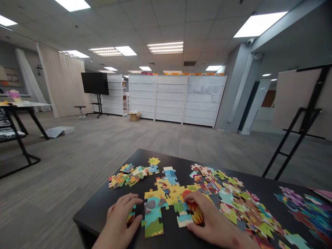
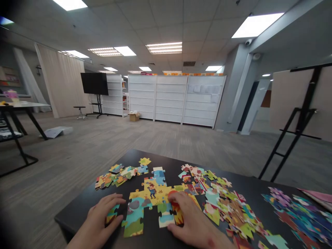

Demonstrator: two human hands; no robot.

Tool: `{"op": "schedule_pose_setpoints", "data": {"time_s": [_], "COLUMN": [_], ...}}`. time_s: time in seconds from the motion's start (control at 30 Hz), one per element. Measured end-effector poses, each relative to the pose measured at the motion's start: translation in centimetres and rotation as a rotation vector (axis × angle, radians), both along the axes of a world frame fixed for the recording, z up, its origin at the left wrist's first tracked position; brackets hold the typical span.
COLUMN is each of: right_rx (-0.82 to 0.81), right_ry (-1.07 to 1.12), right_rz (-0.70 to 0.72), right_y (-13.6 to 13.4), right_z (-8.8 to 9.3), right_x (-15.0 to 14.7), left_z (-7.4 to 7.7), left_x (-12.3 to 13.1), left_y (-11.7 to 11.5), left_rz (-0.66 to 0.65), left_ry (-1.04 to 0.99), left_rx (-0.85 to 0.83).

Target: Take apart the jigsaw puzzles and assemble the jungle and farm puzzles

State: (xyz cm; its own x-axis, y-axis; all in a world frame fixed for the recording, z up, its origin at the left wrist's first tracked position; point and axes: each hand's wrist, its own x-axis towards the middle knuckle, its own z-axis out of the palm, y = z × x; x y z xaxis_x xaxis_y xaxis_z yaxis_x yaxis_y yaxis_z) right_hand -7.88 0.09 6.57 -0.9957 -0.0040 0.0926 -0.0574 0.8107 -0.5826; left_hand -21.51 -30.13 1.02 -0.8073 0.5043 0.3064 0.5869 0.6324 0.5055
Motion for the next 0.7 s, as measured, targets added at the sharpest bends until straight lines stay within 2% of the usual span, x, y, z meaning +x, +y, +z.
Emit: {"op": "schedule_pose_setpoints", "data": {"time_s": [0.17, 0.3, 0.43, 0.53, 0.7], "right_rx": [-0.026, -0.034, -0.053, -0.087, -0.352], "right_ry": [-0.008, -0.032, -0.029, 0.057, 0.163], "right_rz": [0.011, 0.01, -0.004, -0.078, -0.19], "right_y": [-0.2, -0.7, -0.6, 0.2, 2.8], "right_z": [0.0, 0.2, -0.5, -1.4, -1.4], "right_x": [-0.1, -0.2, 0.1, -0.2, -2.7], "left_z": [1.0, 1.7, 1.1, 0.6, 0.6], "left_x": [0.8, 2.4, 3.7, 4.1, 4.3], "left_y": [0.9, 3.5, 6.3, 7.3, 7.2], "left_rz": [-0.034, -0.156, -0.253, -0.226, -0.187], "left_ry": [0.002, 0.028, 0.04, 0.069, 0.029], "left_rx": [-0.007, 0.016, -0.009, -0.012, 0.074]}}
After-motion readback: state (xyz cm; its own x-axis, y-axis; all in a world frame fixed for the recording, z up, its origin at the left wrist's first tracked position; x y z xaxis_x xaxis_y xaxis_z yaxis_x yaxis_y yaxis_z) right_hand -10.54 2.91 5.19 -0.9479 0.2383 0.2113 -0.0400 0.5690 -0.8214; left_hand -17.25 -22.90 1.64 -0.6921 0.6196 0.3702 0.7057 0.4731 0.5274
